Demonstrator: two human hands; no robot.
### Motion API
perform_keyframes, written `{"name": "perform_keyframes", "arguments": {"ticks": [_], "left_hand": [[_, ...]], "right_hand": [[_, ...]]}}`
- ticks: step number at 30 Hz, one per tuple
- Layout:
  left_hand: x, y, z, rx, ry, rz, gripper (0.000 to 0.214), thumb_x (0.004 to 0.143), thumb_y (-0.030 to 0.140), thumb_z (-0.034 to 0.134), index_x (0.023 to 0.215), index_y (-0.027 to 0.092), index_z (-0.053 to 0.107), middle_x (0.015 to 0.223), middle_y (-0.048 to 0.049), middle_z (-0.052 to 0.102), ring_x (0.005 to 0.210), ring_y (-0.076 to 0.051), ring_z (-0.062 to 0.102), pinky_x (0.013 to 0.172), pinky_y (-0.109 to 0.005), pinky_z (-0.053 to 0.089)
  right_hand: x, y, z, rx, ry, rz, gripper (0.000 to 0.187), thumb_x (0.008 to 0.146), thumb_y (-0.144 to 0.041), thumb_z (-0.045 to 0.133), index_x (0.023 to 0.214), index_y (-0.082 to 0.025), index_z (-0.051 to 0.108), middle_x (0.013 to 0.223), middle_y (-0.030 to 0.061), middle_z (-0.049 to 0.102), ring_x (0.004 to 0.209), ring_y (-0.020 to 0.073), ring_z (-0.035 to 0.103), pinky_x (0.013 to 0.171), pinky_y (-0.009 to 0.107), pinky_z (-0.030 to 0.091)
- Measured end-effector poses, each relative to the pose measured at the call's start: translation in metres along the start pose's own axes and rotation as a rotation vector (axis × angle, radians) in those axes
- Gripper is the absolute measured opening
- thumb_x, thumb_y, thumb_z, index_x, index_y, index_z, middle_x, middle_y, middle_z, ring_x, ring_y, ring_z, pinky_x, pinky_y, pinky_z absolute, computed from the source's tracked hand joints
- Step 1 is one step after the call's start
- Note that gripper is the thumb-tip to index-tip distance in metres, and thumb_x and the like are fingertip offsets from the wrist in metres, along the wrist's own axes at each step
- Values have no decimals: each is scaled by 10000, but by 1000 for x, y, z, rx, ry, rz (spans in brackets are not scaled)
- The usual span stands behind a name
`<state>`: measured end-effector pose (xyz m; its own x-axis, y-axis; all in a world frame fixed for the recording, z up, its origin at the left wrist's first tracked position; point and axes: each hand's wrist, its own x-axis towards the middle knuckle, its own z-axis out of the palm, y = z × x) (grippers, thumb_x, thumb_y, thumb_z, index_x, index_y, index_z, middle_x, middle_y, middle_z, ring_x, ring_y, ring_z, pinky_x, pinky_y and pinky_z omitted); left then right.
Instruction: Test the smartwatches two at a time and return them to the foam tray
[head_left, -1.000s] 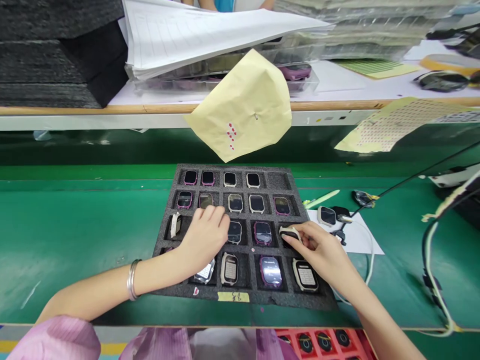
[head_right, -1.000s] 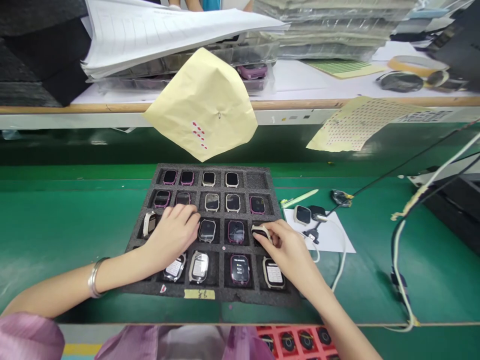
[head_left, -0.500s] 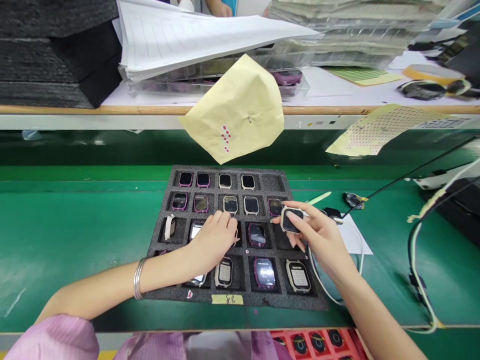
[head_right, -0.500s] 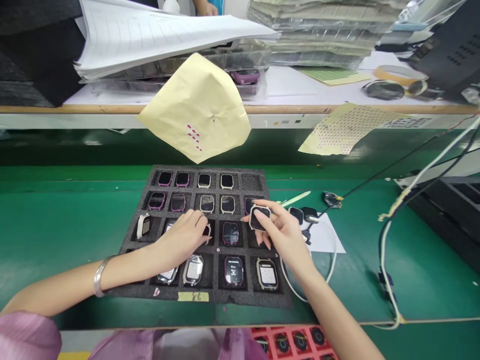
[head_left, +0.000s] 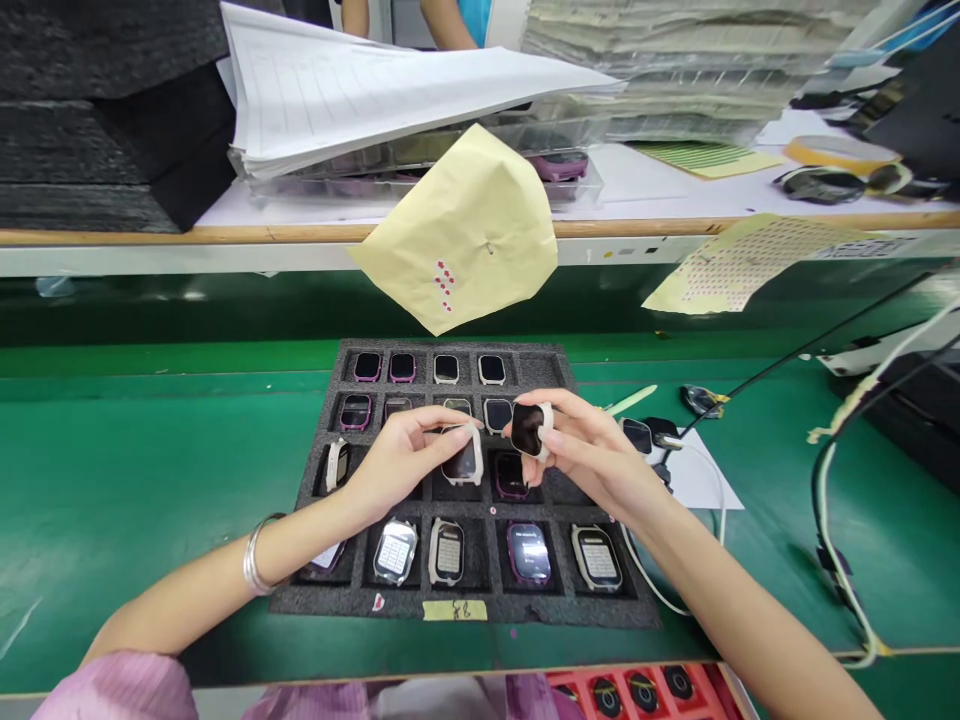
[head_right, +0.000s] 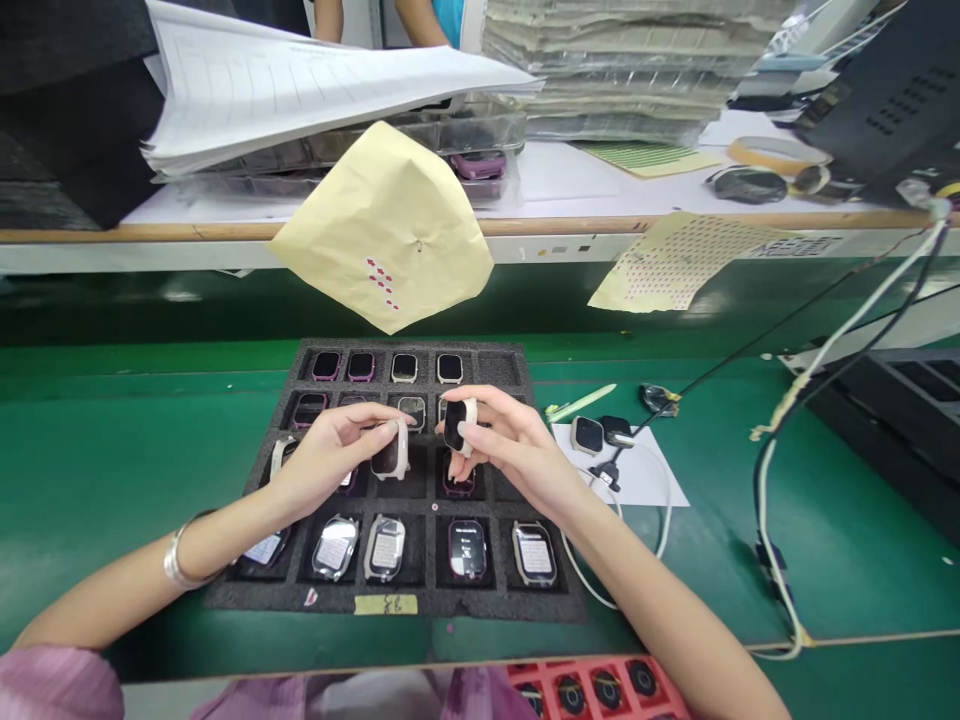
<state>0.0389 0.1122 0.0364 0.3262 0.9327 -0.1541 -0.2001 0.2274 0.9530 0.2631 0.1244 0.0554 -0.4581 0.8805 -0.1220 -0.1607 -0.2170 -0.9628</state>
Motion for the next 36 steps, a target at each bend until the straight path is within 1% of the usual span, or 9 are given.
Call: {"name": "perform_keyframes", "arguments": {"ticks": [3,5,9,15,17,19,22,28,36], "left_hand": [[-4,1,6,-206,-32,-103,287,874,391,628,1037,157,665,769,-23,639,733,-152,620,689,-273,512],[-6,0,9,-256,-26,-153,276,880,396,617,1005,152,638,707,5,575,657,-122,577,606,-240,494],[-6,-4,11,-70,-44,-131,221,853,338,653,939,148,579,566,64,479,492,-73,441,484,-190,397],[-10,-6,8,227,-126,-99,210,843,230,600,1040,177,552,566,87,475,428,-69,399,458,-203,346],[-14,-5,7,364,-130,-30,225,837,187,577,1061,190,559,663,58,538,510,-90,460,530,-226,396],[-16,-4,7,499,-99,90,250,826,154,570,1072,196,564,860,2,616,718,-140,559,693,-274,449],[-17,-5,7,627,-56,220,279,825,145,565,1100,193,553,1062,-51,627,963,-203,572,855,-328,434],[-17,-8,7,704,-40,268,328,816,119,567,1134,193,534,1114,-69,623,1036,-221,585,906,-344,442],[-17,-10,5,728,-78,312,347,838,121,536,1174,205,519,1150,-78,625,1097,-228,584,951,-368,450]], "right_hand": [[0,4,1,13,-45,-13,325,853,-332,702,1162,-259,634,905,30,707,642,169,669,542,265,547],[0,8,0,22,-73,-32,356,852,-343,713,1187,-252,638,942,45,723,750,185,685,612,265,559],[2,17,-3,131,-143,-48,341,864,-313,719,1194,-268,642,981,35,737,935,194,693,861,305,524],[2,23,-3,221,-187,-18,362,864,-283,725,1215,-280,637,1028,38,731,944,219,708,881,338,522],[2,23,-3,220,-188,-20,365,869,-281,720,1224,-282,638,1046,45,729,939,213,708,871,327,525],[1,23,-3,211,-177,-25,365,873,-276,715,1230,-286,638,1070,50,728,939,209,708,875,326,526],[1,24,-5,188,-151,-40,366,866,-272,721,1224,-277,645,1073,54,732,978,214,697,922,337,507],[0,28,-6,149,-124,-33,365,867,-248,714,1226,-264,649,1076,67,737,1040,228,680,972,356,484],[-4,24,-4,39,-70,-24,344,824,-237,753,1162,-264,697,1079,74,742,1026,217,690,907,297,525]]}}
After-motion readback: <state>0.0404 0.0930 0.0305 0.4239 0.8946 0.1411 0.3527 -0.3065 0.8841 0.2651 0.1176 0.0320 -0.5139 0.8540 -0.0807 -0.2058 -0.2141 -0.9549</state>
